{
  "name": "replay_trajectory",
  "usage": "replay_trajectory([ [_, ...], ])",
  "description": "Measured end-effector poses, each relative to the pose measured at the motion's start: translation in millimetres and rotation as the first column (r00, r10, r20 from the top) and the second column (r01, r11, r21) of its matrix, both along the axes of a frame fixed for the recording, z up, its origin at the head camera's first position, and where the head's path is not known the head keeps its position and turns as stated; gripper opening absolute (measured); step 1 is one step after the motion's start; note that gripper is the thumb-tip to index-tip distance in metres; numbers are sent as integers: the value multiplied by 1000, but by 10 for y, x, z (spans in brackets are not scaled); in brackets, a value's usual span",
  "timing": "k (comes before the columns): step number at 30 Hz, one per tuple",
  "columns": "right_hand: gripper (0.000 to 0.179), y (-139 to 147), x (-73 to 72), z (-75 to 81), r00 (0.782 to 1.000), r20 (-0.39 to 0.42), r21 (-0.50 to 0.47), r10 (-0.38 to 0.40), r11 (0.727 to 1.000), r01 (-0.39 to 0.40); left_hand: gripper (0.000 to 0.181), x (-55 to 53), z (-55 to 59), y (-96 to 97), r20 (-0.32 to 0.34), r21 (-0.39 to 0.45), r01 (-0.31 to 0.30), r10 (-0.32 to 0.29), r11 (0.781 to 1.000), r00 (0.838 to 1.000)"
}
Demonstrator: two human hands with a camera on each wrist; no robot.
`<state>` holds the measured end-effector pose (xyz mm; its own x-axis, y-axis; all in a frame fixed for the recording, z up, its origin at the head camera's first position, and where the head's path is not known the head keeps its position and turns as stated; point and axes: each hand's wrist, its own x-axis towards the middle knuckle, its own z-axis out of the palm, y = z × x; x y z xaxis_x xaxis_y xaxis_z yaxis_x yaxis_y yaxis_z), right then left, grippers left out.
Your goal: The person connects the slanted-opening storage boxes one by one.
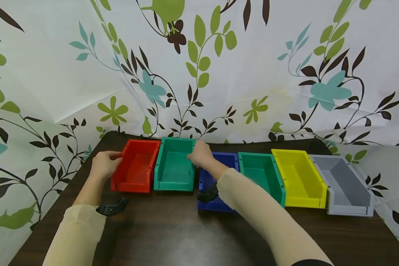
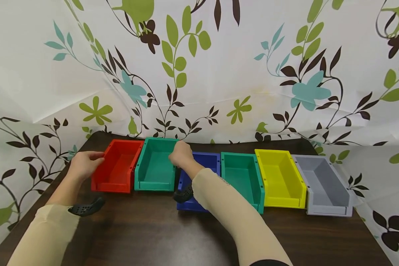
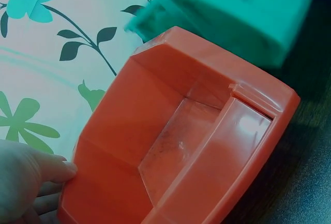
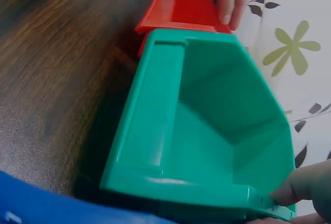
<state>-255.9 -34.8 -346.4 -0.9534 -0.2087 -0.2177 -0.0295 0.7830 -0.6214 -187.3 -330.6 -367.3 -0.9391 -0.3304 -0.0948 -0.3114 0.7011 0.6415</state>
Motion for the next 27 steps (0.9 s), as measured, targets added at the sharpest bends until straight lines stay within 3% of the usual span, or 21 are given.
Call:
replay_trajectory([
  [4,20,66,0,19,999,48,-137,-24,990,30,38,12,-13,-22,-6,-4,6,-6,1000,1000],
  [9,45,125,-5,20,990,139,-242,-29,968,63,37,6,-24,-33,-16,-11,12,-12,1000,1000],
  [27,51,101,-24,0,982,184,-238,-51,967,95,38,19,-27,-41,-11,25,17,-17,1000,1000],
])
